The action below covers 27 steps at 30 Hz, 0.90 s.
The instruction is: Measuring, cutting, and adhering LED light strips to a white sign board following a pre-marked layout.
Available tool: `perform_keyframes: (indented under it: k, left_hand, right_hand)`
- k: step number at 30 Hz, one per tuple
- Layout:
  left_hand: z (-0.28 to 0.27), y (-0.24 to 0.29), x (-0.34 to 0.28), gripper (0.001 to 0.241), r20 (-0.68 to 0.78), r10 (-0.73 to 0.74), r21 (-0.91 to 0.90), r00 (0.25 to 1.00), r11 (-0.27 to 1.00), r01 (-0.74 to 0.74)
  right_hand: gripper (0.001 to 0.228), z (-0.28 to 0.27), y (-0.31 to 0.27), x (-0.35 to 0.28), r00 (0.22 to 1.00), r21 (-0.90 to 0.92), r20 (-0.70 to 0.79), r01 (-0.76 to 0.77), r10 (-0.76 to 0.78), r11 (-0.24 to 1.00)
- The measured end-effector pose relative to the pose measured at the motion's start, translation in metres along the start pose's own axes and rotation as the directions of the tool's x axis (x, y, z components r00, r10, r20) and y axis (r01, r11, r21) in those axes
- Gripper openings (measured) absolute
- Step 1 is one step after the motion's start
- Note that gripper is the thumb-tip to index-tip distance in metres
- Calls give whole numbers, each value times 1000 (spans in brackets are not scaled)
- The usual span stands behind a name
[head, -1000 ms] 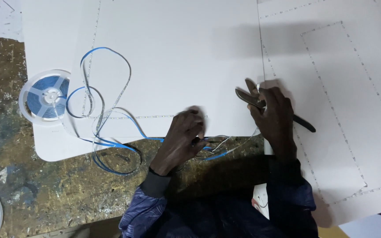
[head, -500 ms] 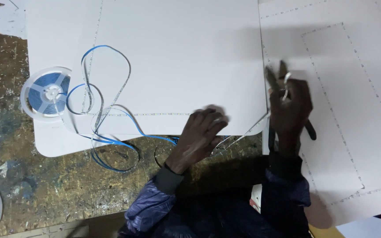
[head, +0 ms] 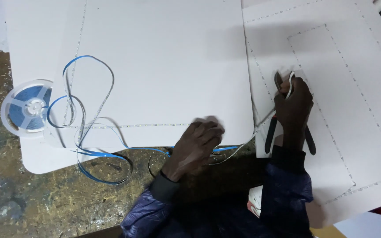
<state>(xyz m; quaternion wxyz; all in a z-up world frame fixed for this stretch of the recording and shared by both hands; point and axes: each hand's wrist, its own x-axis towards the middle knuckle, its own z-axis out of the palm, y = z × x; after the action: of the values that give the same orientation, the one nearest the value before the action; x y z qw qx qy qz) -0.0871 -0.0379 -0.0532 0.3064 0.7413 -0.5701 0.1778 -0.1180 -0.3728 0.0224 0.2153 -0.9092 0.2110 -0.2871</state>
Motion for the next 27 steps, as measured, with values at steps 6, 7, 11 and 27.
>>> perform_keyframes:
  k: [6, 7, 11, 27]
  left_hand:
    - [-59, 8, -28, 14, -21, 17, -41, 1000, 999, -18]
    - [-57, 5, -33, 14, -19, 9, -42, 1000, 999, -10]
    - [-60, 2, -41, 13, -9, 10, 12, 1000, 1000, -10]
    - [-107, -13, -60, 56, -90, -406, -137, 910, 910, 392]
  right_hand:
    - [14, -6, -1, -8, 992, 56, 107, -76, 70, 995]
    - [14, -14, -10, -13, 991, 57, 115, -76, 69, 995]
    - [27, -39, -67, -34, 939, 324, 335, -187, 73, 927]
    - [39, -3, -173, -83, 473, 216, 858, 24, -201, 976]
